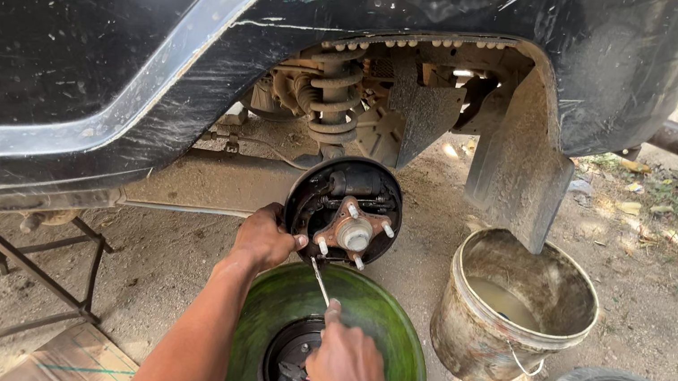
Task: The person uses pliers and a screwdriver to adjust and manipulate components within a vehicle's drum brake assembly. They repeatedly pry and turn parts inside the brake drum while the wheel is removed.
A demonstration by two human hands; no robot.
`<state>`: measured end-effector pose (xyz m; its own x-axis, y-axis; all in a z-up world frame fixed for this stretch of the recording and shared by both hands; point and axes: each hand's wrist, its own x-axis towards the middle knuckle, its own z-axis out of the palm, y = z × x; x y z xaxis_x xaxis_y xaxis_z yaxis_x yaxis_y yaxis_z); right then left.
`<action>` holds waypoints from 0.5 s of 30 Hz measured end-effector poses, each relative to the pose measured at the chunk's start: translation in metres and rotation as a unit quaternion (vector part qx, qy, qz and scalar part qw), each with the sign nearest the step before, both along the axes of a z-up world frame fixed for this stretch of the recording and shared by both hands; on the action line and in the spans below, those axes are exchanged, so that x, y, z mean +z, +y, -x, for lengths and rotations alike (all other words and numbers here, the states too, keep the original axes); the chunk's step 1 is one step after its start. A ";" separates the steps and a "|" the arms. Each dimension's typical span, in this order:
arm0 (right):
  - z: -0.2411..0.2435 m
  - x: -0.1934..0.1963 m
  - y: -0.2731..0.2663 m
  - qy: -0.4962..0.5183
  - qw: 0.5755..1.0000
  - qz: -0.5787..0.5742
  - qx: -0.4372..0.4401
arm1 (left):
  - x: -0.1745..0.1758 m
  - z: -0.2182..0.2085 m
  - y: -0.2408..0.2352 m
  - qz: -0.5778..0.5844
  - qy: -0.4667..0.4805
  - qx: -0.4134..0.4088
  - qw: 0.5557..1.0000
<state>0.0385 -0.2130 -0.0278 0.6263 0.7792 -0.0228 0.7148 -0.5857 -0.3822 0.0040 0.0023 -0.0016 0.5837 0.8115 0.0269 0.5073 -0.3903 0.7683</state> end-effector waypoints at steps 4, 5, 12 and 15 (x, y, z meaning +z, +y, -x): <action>-0.009 -0.019 0.001 -0.011 0.998 0.057 0.000 | -0.007 0.002 -0.001 -0.042 -0.025 -0.003 0.999; -0.017 -0.024 0.005 -0.017 0.999 0.045 -0.001 | -0.007 0.000 -0.001 -0.051 -0.032 0.002 0.998; -0.061 -0.037 -0.006 -0.012 0.996 0.089 0.013 | -0.004 0.004 0.001 0.034 -0.064 -0.013 0.997; -0.088 -0.043 -0.003 -0.024 0.997 0.061 0.038 | -0.002 0.004 0.006 0.015 -0.053 -0.037 0.998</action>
<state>0.1261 -0.2161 -0.0704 0.5688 0.8172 -0.0930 0.7739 -0.5701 -0.2758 0.0005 0.0085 -0.0032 0.6371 0.7679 0.0672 0.3937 -0.3991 0.8281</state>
